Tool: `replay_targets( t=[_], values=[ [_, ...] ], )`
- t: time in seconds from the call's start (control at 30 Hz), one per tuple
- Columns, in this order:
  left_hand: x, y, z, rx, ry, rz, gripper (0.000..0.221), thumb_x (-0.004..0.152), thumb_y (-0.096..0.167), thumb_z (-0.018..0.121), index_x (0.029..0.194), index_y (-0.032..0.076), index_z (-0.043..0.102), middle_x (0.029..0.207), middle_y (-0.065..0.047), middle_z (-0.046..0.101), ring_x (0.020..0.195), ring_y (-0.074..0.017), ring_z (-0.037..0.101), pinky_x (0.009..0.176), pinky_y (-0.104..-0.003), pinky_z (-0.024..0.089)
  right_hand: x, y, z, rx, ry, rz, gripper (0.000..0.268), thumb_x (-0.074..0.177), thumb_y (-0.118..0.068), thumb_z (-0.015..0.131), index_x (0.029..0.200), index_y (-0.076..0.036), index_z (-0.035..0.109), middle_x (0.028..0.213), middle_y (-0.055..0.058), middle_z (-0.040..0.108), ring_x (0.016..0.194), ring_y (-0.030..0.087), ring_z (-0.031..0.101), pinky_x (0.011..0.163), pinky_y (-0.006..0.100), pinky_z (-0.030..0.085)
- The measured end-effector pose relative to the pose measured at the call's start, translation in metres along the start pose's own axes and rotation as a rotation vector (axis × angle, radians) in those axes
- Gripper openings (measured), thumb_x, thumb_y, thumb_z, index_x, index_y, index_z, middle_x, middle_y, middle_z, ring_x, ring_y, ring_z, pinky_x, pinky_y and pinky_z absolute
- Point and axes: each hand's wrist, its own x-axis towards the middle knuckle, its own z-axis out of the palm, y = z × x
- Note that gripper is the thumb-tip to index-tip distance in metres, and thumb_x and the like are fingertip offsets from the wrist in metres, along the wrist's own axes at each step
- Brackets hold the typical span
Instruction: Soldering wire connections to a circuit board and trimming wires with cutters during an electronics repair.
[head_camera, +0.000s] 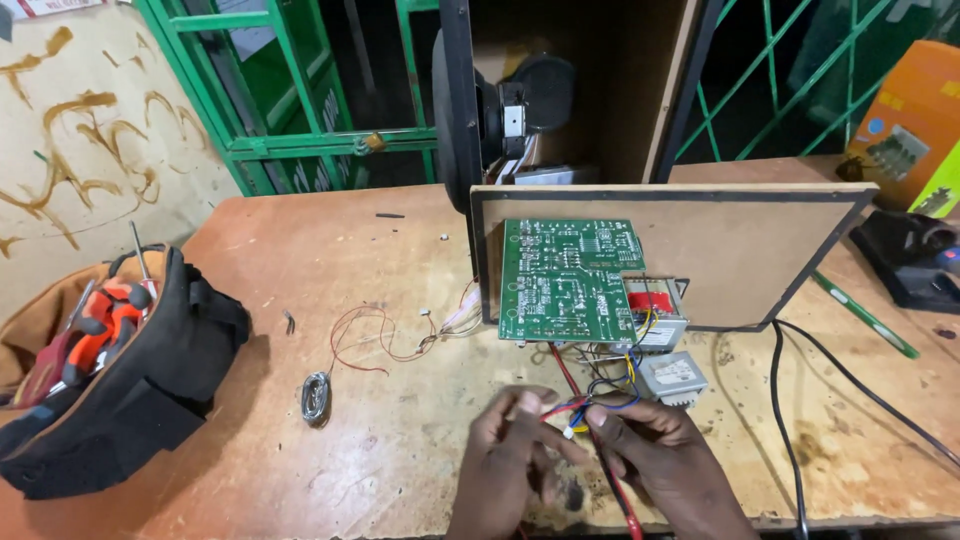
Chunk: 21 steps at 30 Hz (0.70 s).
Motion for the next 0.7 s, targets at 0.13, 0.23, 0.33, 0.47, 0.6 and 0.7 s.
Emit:
replay_targets(
  t=[0.13, 0.23, 0.33, 0.47, 0.6, 0.7],
  values=[
    [0.012, 0.008, -0.011, 0.174, 0.234, 0.075, 0.02, 0.103, 0.019, 0.054, 0.108, 0.005, 0.067, 0.067, -0.012, 0.063, 0.044, -0.0133, 0.04, 0.042, -0.028, 0.029, 0.007, 0.015, -0.004, -0.018, 0.134, 0.041, 0.027, 0.088, -0.006, 0.076, 0.107, 0.01, 0.086, 0.054, 0.013, 0.052, 0.043, 0.017, 0.039, 0.042, 0.029, 0.022],
    [0.029, 0.007, -0.026, 0.23, 0.345, 0.193, 0.024, 0.102, 0.026, 0.056, 0.102, 0.007, 0.07, 0.067, -0.004, 0.055, 0.056, -0.0133, 0.044, 0.049, -0.028, 0.034, 0.004, 0.002, 0.002, -0.063, 0.193, 0.133, 0.029, 0.089, -0.01, 0.076, 0.109, 0.009, 0.086, 0.052, 0.017, 0.051, 0.04, 0.018, 0.032, 0.04, 0.033, 0.02],
    [0.041, 0.012, -0.029, 0.445, 0.451, 0.271, 0.027, 0.1, 0.033, 0.056, 0.099, 0.01, 0.07, 0.076, -0.003, 0.063, 0.065, -0.0137, 0.052, 0.058, -0.03, 0.04, 0.007, 0.011, -0.005, -0.035, 0.222, 0.149, 0.028, 0.089, -0.01, 0.076, 0.108, 0.008, 0.085, 0.05, 0.014, 0.046, 0.041, 0.019, 0.031, 0.041, 0.034, 0.017],
    [0.069, -0.027, -0.055, 1.135, 0.55, 0.857, 0.037, 0.09, 0.022, 0.066, 0.126, 0.011, 0.063, 0.117, -0.017, 0.063, 0.108, -0.0372, 0.058, 0.094, -0.048, 0.045, 0.001, 0.007, -0.002, -0.244, 0.237, 0.086, 0.022, 0.09, -0.014, 0.077, 0.104, -0.001, 0.088, 0.049, 0.014, 0.049, 0.042, 0.015, 0.034, 0.04, 0.029, 0.018],
    [0.022, -0.008, -0.026, 1.057, 0.375, 1.151, 0.029, 0.099, 0.01, 0.055, 0.127, 0.004, 0.059, 0.114, -0.016, 0.061, 0.107, -0.036, 0.057, 0.097, -0.046, 0.046, -0.008, -0.015, 0.022, -0.273, 0.257, 0.176, 0.025, 0.093, -0.016, 0.074, 0.106, 0.001, 0.087, 0.05, 0.016, 0.041, 0.042, 0.016, 0.023, 0.04, 0.03, 0.012],
    [0.001, 0.002, -0.017, 0.973, 0.154, 1.196, 0.013, 0.102, 0.015, 0.057, 0.108, 0.006, 0.065, 0.097, -0.01, 0.068, 0.089, -0.0328, 0.064, 0.083, -0.043, 0.049, -0.006, -0.01, 0.021, -0.271, 0.269, 0.166, 0.02, 0.093, -0.014, 0.075, 0.107, -0.002, 0.084, 0.053, 0.019, 0.048, 0.042, 0.018, 0.029, 0.039, 0.031, 0.018]
  ],
)
